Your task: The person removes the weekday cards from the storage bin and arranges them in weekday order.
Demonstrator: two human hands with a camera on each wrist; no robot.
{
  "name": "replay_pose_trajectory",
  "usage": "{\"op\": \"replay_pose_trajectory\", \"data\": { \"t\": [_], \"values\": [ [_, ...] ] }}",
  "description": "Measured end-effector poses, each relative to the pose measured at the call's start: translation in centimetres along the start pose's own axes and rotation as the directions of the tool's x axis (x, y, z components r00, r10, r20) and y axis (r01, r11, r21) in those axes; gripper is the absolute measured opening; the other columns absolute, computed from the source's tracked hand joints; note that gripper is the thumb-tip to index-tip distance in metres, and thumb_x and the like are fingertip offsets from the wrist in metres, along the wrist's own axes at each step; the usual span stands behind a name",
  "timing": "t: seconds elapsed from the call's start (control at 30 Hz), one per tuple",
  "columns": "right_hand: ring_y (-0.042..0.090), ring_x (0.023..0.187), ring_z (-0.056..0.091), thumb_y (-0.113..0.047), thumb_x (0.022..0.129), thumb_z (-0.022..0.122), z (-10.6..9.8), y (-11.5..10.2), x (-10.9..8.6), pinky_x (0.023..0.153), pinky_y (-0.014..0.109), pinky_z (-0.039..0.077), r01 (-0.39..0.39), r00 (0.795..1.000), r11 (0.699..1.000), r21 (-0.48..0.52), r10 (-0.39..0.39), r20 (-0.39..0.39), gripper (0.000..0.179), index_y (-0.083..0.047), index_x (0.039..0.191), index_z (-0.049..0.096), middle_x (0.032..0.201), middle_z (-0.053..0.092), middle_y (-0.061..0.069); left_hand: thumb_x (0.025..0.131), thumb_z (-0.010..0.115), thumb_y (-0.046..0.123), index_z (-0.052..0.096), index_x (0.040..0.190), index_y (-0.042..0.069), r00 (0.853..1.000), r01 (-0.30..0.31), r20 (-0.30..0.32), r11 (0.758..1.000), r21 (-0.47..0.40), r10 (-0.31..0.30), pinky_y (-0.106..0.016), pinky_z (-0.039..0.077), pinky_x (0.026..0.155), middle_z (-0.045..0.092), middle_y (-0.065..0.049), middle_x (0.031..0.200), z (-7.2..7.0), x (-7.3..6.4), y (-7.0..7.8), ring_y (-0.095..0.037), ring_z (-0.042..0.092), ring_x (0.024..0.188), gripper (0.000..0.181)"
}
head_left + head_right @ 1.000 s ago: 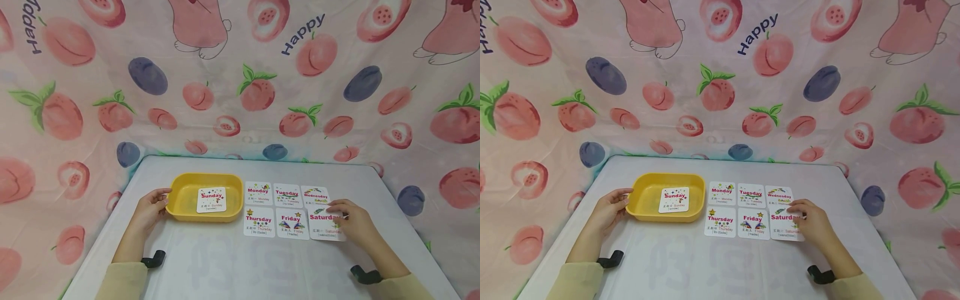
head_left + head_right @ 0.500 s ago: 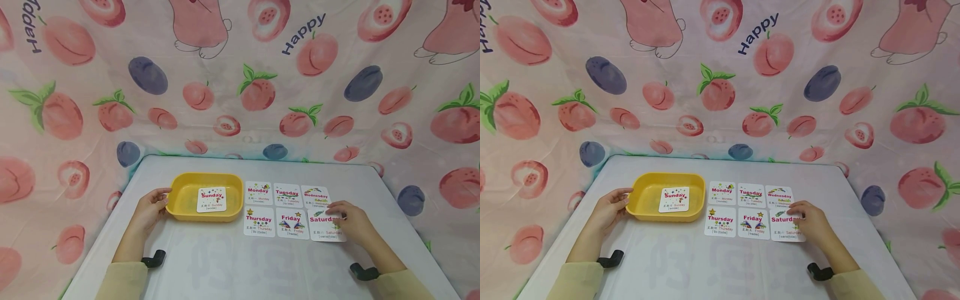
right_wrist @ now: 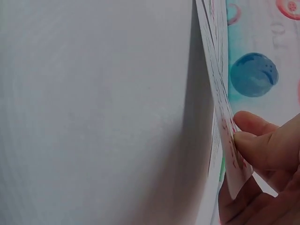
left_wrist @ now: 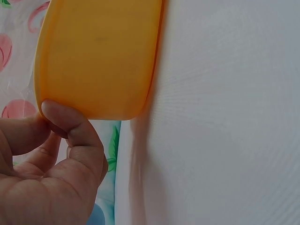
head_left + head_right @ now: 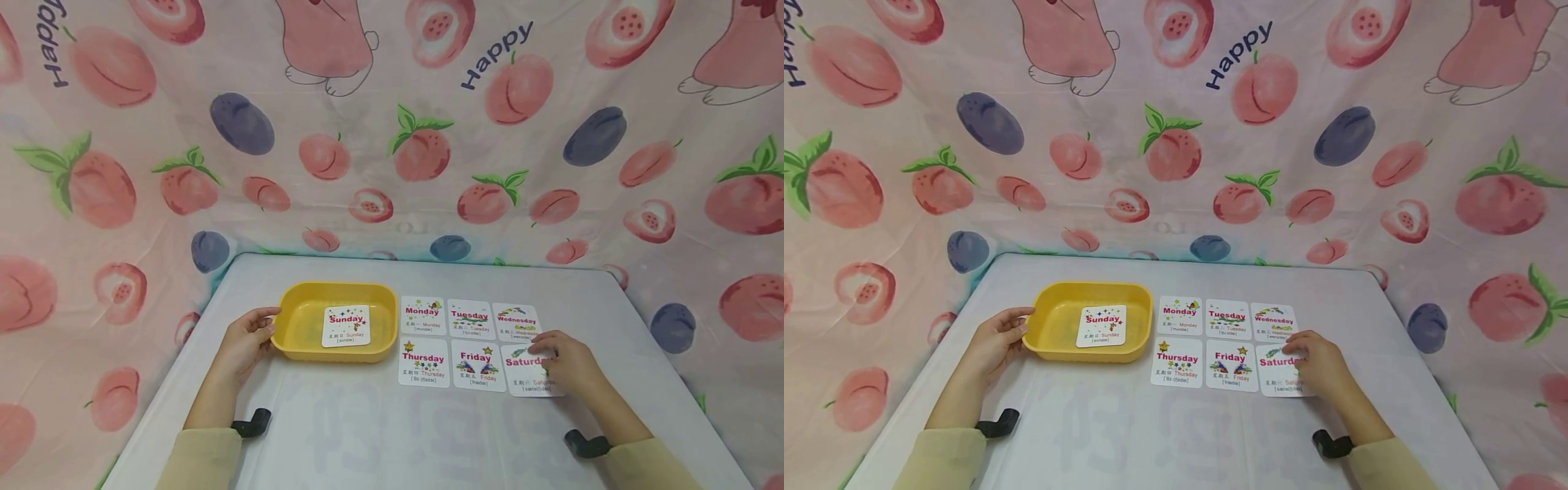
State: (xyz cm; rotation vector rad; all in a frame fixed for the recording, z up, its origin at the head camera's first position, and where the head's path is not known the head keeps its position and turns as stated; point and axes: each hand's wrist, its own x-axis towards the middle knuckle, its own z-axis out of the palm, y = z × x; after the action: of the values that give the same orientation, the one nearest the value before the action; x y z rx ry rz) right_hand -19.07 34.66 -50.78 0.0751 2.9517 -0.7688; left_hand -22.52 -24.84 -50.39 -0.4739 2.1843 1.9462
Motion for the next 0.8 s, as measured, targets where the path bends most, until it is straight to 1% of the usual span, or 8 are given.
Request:
{"op": "replay_pose_trajectory", "data": {
  "t": [0.2,0.43,0.6,0.8],
  "values": [
    [0.053,0.144,0.046,0.007,0.091,0.072,0.26,-0.04,0.04,0.112,0.068,0.044,-0.032,0.999,0.999,-0.002,0.032,0.002,0.028,-0.002,0.116,0.080,0.147,0.061,0.020,0.111,0.054,0.007,0.055,0.154,0.011,1.000,-0.001,-0.002,1.000,0.009,0.001,-0.022,0.053,0.080,0.050,-0.002,0.115,0.01,-0.06,0.06,-0.016,0.052,0.098,0.043],
    [0.053,0.139,0.050,0.008,0.090,0.072,0.34,0.01,-0.01,0.108,0.067,0.047,-0.022,1.000,1.000,-0.015,0.022,-0.022,0.029,0.000,0.118,0.078,0.145,0.060,0.023,0.111,0.054,0.007,0.055,0.154,0.012,1.000,0.003,-0.008,1.000,0.013,-0.003,-0.022,0.054,0.081,0.050,-0.002,0.115,0.10,-0.11,0.24,-0.017,0.052,0.099,0.043],
    [0.053,0.136,0.052,0.007,0.090,0.072,0.46,0.09,0.06,0.107,0.067,0.048,-0.038,0.999,0.999,-0.016,0.037,-0.040,0.030,0.001,0.119,0.076,0.145,0.059,0.025,0.111,0.054,0.007,0.055,0.154,0.011,1.000,0.003,-0.002,1.000,0.013,-0.003,-0.022,0.054,0.080,0.050,-0.003,0.115,0.06,-0.08,0.16,-0.017,0.052,0.098,0.043],
    [0.053,0.137,0.053,0.006,0.091,0.072,0.51,0.21,0.10,0.107,0.067,0.048,-0.048,0.999,0.999,-0.023,0.047,-0.025,0.030,-0.001,0.119,0.076,0.145,0.059,0.024,0.111,0.054,0.008,0.054,0.155,0.011,1.000,0.002,-0.002,1.000,0.017,-0.002,-0.022,0.054,0.081,0.050,-0.003,0.116,0.05,-0.02,0.12,-0.017,0.053,0.098,0.044]
  ]
}}
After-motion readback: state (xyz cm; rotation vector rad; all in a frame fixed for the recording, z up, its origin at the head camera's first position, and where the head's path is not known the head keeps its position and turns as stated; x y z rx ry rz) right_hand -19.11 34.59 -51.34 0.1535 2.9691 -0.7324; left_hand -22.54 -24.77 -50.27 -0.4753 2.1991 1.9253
